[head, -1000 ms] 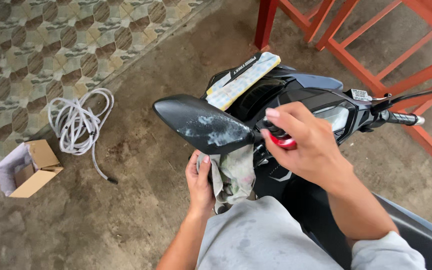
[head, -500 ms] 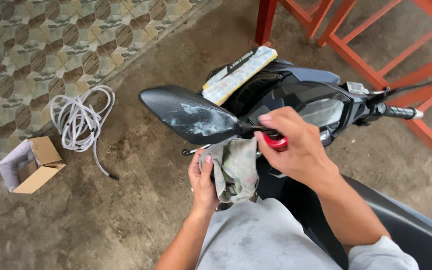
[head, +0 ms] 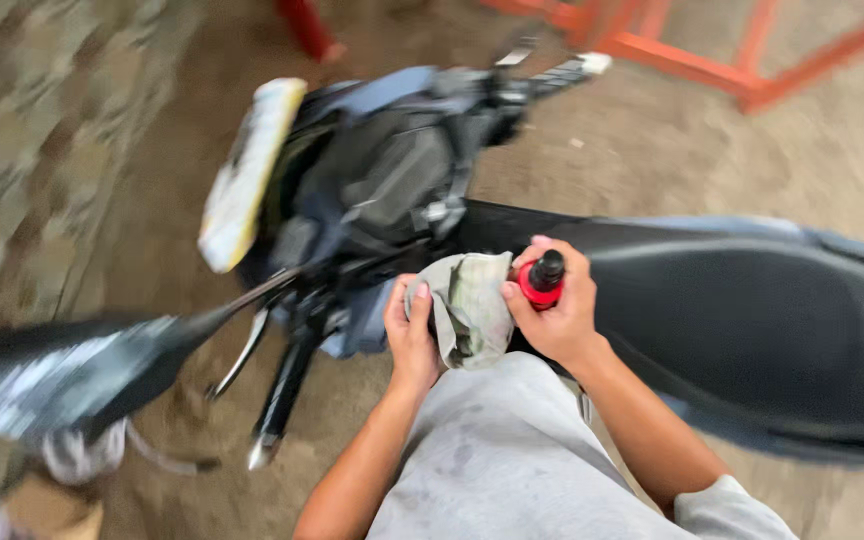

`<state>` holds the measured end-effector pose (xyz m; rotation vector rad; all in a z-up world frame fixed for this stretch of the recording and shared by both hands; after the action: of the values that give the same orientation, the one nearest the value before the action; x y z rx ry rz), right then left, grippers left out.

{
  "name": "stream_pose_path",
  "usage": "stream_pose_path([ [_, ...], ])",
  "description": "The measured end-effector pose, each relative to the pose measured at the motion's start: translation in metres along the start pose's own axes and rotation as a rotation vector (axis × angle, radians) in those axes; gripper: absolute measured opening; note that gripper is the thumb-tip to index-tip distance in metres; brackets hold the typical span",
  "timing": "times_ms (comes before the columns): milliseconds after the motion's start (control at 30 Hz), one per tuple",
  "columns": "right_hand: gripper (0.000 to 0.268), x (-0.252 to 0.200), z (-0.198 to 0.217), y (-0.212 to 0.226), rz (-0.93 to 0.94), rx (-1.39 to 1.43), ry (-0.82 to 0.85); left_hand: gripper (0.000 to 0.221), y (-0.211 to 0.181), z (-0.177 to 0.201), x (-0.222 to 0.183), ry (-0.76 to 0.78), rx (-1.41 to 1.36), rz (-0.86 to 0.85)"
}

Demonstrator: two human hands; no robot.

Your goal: The person cleans a scooter by wiping the handlebars, mirrors, and body panels with a cloth. They spray a cleaning solution from a red bottle onto the cloth and the scooter's surfaces, then wipe the areas clean.

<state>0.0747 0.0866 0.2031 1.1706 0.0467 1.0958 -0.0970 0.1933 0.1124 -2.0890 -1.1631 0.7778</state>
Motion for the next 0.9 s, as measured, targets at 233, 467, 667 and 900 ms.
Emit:
stream_pose_path([
  [233, 0.039, -0.077, 0.067, -0.124, -0.218, -0.131, -0.279, 0.023, 0.134, -0.058, 0.034, 0.246, 0.268, 0.140],
  [467, 0.041, -0.151, 0.086, -0.194, -0.267, -0.413, -0.381, 0.028, 0.249, -0.064, 0.028, 0.338, 0.256, 0.314],
  [667, 0.044, -0.160, 0.111, -0.211, -0.329, -0.314, -0.447, 0.024, 0.271, -0.073, 0.025, 0.343, 0.242, 0.386],
  [900, 0.056, -0.148, 0.119, -0.200, -0.367, -0.378, -0.411, 0.023, 0.282, -0.058, 0.033, 0.313, 0.199, 0.375],
])
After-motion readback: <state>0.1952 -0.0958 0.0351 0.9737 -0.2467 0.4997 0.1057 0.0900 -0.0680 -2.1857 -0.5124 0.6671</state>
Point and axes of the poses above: each hand's wrist, its own x-axis towards the middle knuckle, its own z-axis out of the back of the hand, y = z × x, the point moved 7 cm from there along x, towards the middle knuckle, and after that the axes turned 13 degrees about -x, right-handed, at the moved point
